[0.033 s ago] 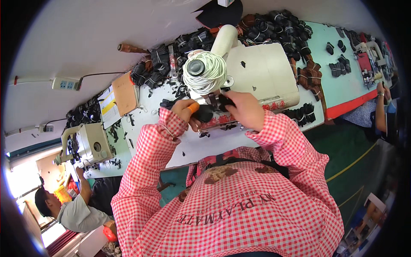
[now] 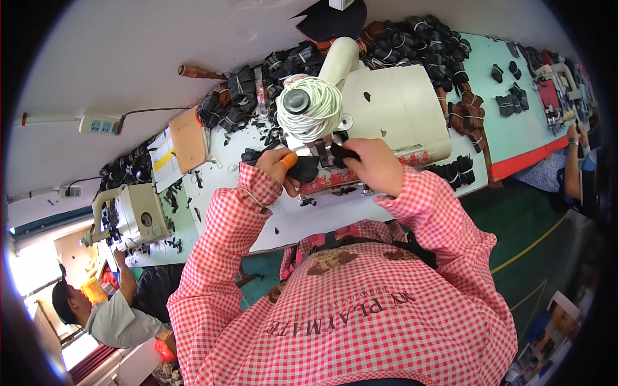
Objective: The person feeds leather pieces through a skiving machine to shave their edges and stacks the processed pieces on top of the machine.
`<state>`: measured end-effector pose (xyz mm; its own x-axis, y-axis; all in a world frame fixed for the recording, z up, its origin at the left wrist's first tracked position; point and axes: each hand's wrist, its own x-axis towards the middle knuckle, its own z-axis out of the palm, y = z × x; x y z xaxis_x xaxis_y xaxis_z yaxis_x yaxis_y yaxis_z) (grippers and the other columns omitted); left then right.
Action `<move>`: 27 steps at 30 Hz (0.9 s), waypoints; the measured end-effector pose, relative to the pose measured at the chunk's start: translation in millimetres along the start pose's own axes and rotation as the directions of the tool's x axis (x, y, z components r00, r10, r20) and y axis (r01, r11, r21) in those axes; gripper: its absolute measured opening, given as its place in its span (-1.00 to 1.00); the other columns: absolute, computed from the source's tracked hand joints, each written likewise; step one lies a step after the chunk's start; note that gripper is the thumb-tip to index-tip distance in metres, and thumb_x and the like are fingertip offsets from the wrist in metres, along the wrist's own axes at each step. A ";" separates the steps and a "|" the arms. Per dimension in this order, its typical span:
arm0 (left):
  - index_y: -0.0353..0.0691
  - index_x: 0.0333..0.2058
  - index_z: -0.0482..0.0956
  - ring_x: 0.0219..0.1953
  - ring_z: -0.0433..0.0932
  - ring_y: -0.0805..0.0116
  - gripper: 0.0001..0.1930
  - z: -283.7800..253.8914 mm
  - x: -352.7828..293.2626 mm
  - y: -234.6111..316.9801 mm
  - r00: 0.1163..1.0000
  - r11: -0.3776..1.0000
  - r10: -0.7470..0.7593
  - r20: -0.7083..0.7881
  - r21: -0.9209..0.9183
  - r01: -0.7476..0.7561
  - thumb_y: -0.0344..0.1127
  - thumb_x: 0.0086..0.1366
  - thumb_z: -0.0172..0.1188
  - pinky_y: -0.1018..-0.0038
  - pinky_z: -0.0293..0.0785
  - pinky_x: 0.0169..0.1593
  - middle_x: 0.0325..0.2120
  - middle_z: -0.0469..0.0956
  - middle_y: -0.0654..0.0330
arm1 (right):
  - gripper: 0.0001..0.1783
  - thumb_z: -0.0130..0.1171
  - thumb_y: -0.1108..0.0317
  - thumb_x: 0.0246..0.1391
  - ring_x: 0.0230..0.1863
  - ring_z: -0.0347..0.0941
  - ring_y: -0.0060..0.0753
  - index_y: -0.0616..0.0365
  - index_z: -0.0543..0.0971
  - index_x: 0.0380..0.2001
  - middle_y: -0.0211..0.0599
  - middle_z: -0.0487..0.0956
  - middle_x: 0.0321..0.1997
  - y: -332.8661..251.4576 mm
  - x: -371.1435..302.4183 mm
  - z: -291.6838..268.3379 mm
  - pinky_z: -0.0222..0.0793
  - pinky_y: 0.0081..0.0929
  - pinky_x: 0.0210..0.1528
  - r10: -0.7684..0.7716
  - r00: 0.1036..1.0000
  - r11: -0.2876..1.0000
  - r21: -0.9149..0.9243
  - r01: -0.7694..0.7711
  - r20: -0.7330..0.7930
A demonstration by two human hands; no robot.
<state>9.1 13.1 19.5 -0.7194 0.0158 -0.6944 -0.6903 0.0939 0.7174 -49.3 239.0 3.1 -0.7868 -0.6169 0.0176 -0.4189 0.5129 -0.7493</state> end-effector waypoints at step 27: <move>-0.43 -0.09 0.39 -0.72 0.53 0.32 -0.69 27.4 2.3 -1.6 0.999 1.000 0.006 -0.040 -0.016 -0.007 -0.35 0.33 -0.18 0.59 0.36 -0.75 -0.59 0.54 0.01 | -0.73 0.15 0.41 -0.12 -0.34 0.45 0.04 0.20 0.52 -0.26 -0.01 0.52 -0.35 2.2 -8.5 -12.6 0.36 -0.26 -0.24 -0.088 0.988 0.989 0.129 0.072 0.129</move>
<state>10.7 40.3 15.2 -0.7263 -0.0231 -0.6870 -0.6864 0.0775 0.7231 -49.3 252.9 9.7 -0.6819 -0.7314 -0.0014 -0.4122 0.3859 -0.8253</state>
